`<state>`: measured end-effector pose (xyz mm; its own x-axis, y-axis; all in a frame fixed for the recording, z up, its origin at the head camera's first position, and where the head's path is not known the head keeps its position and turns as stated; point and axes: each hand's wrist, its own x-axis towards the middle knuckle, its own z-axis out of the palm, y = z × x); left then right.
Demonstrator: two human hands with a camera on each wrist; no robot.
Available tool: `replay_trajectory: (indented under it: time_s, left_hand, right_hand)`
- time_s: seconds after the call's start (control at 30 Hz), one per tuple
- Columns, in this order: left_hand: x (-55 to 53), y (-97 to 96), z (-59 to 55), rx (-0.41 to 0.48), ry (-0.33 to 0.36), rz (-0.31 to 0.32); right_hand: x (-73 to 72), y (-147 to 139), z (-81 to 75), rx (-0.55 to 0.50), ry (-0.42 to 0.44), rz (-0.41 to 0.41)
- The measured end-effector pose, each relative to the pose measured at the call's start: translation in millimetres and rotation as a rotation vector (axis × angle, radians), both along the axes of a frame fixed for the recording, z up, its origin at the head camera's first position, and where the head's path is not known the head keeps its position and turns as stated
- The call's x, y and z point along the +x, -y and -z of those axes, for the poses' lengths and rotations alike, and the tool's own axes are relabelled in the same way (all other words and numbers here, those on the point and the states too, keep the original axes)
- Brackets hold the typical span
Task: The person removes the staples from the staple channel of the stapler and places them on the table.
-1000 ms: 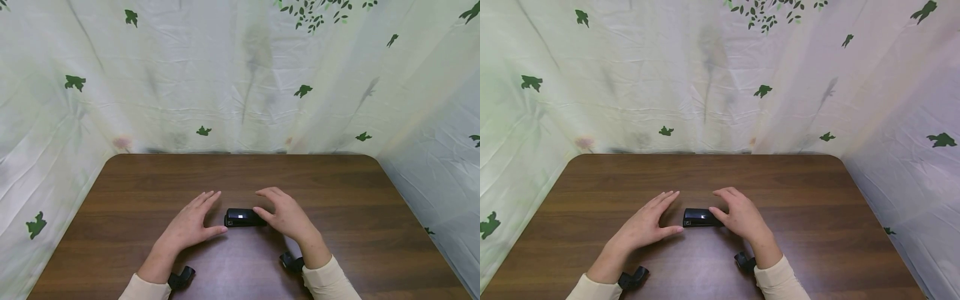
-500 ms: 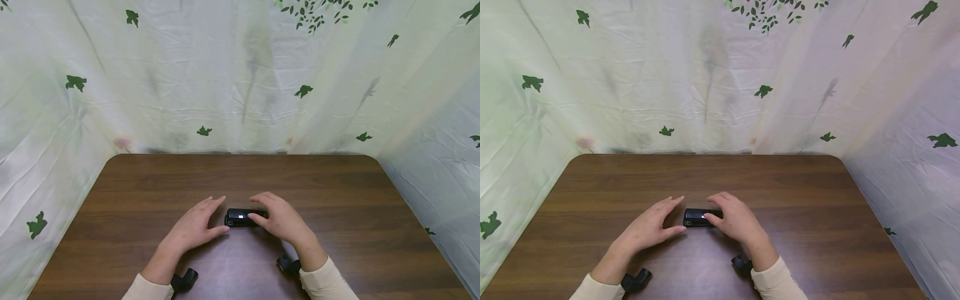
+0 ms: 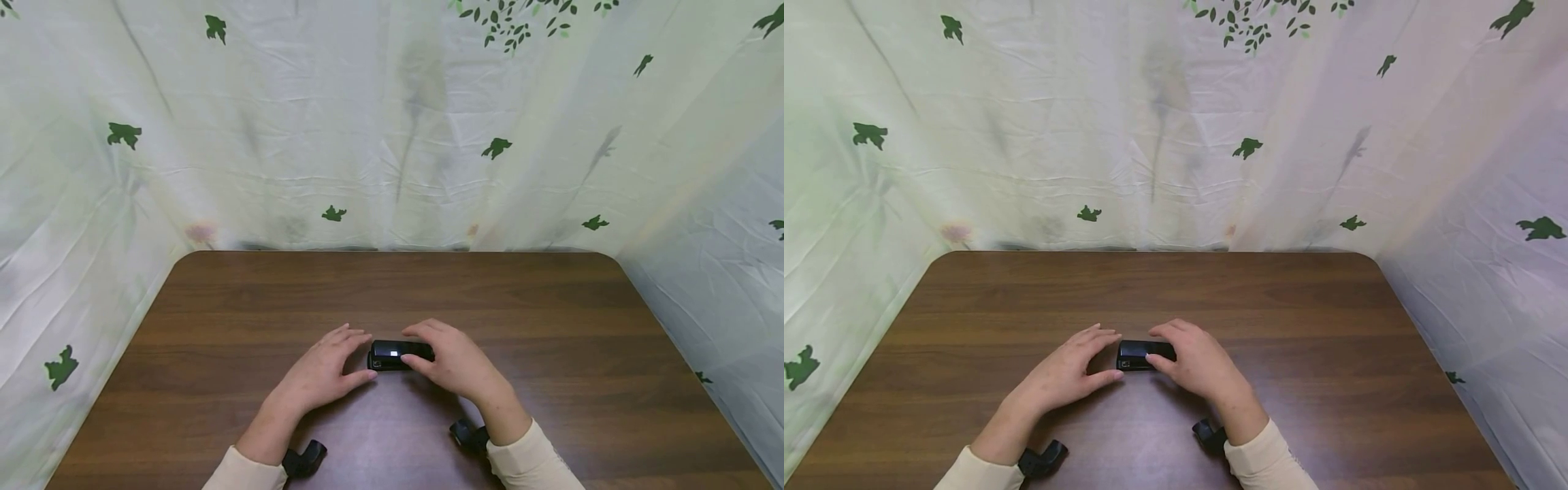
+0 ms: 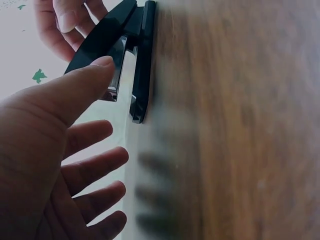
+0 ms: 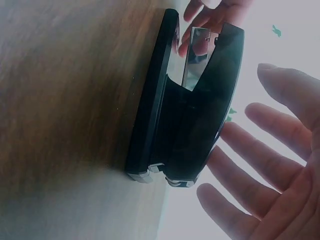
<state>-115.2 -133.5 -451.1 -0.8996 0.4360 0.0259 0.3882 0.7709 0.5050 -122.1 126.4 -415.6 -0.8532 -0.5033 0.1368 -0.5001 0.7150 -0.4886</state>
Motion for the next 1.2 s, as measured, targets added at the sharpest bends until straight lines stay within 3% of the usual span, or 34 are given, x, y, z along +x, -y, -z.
replay_trajectory:
  time_s: [0.5,0.87,1.2]
  left_hand:
    - [3.0,-11.1,8.3,0.038,-0.005,0.002]
    - [1.8,-15.6,21.1,0.105,-0.029,-0.041]
    - [1.2,-15.9,24.2,0.147,-0.023,-0.077]
  right_hand:
    - [1.7,7.9,7.0,0.035,-0.02,-0.073]
    - [2.1,10.3,12.9,0.034,-0.006,-0.049]
    - [1.2,11.6,17.5,0.04,-0.018,-0.049]
